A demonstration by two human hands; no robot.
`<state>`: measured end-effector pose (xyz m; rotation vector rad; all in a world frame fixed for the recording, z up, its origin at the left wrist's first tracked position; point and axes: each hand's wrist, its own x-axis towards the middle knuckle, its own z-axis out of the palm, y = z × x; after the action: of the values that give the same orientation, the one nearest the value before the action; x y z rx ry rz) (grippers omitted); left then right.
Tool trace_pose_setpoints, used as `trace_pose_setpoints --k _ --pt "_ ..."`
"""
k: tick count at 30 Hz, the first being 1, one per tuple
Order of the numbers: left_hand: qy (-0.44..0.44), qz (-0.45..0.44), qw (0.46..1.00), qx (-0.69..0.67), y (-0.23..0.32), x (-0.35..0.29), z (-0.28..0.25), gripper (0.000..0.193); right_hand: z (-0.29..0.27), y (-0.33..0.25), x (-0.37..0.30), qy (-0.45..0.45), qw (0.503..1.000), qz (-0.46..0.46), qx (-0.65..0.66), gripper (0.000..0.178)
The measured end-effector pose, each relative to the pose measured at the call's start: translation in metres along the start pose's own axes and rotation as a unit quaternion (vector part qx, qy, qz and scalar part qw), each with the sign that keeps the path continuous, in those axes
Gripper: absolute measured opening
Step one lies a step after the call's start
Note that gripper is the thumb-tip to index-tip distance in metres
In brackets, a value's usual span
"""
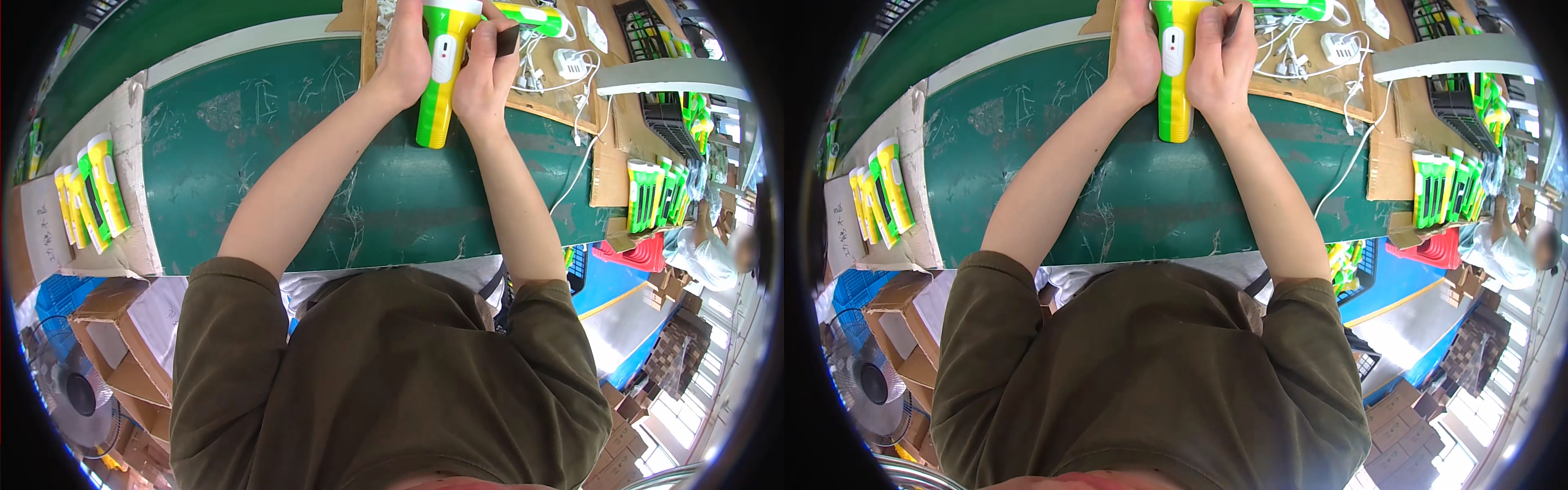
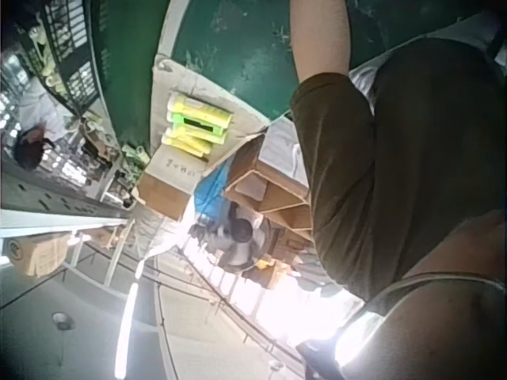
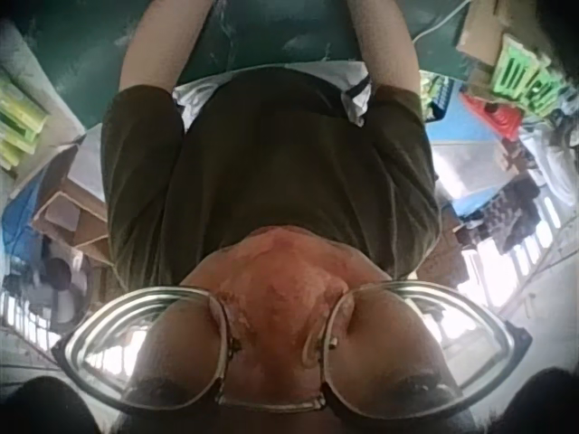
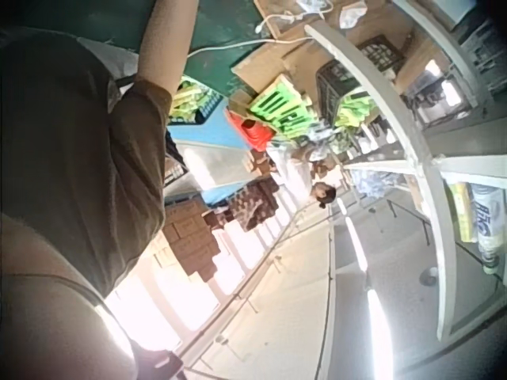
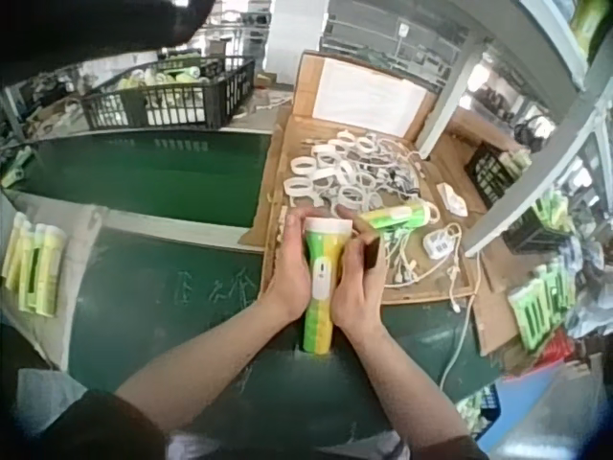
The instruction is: Manually assemble and test a rechargeable LED flashlight by inserting internal components into the housing and checking the light function.
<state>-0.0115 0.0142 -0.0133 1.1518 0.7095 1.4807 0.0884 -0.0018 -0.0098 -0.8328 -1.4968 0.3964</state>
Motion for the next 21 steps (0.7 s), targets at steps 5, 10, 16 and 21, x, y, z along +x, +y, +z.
trace_pose_setpoints --k 5,10,16,21 --pt "0.024 -0.025 0.978 -0.205 -0.010 0.002 0.001 0.047 0.012 -0.012 -0.002 0.008 0.999 0.040 0.025 0.032" --pt "0.060 -0.042 0.996 -0.042 -0.006 0.000 0.001 0.047 0.010 -0.038 -0.003 0.006 0.982 0.188 -0.030 0.034" --pt "-0.028 -0.108 0.978 -0.175 0.005 0.008 -0.001 0.042 -0.005 -0.032 0.004 -0.021 0.969 0.246 0.024 0.038" --pt "-0.073 -0.291 0.934 -0.196 0.022 0.009 -0.008 0.061 -0.043 -0.009 -0.007 0.002 0.993 0.102 -0.056 0.023"
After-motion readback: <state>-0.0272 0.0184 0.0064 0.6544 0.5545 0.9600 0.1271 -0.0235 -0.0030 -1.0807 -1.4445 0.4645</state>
